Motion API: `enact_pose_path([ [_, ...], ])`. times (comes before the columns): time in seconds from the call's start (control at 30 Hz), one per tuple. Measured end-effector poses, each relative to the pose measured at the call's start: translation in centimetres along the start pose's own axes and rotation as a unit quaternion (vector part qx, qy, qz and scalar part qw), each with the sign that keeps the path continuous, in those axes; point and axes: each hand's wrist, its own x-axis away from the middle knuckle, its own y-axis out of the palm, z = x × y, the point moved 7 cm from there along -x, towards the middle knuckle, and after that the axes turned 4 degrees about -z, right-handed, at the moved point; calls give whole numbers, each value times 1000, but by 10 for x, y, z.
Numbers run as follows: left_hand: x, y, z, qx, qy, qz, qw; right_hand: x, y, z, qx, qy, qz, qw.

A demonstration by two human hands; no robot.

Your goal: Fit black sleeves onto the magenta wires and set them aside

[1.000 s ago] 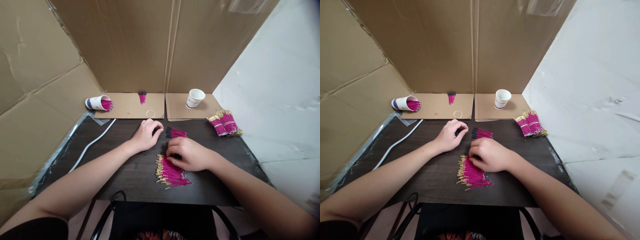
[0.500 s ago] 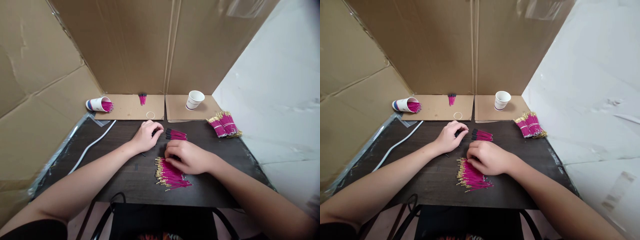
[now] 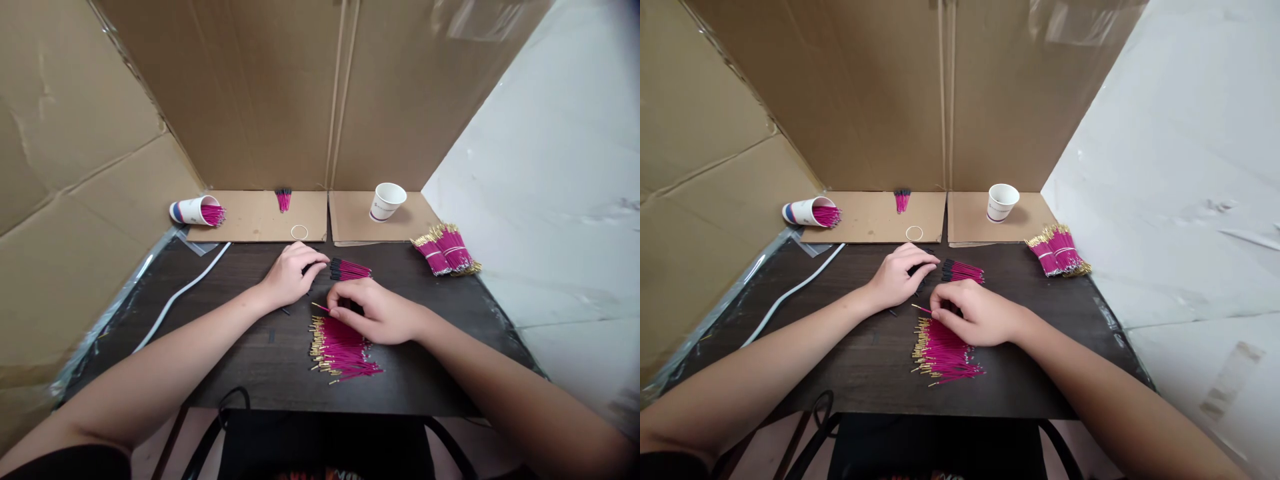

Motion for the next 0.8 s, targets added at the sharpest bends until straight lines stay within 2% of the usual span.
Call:
enact_pose_path([
  [0.1, 0, -1, 0, 5, -2, 2, 1000, 0, -3, 2, -7, 2, 25, 1000],
  [0.2, -1, -3, 1, 9, -3, 9, 1000, 2, -12, 8, -4, 9, 88, 996],
  [0.3, -1, -5, 2, 16, -12, 17, 1000, 6, -28, 17, 69, 9, 183, 981],
  [0.4, -2, -8, 1, 30, -40, 26, 998, 10, -40, 30, 147, 12, 242, 959],
  [0.57, -1, -10, -2, 54, -84, 50, 994, 11, -45, 47, 150, 31, 274, 949],
  [0.8, 0, -8, -2, 87, -94, 48, 991, 10, -43, 47, 138, 45, 273, 951],
])
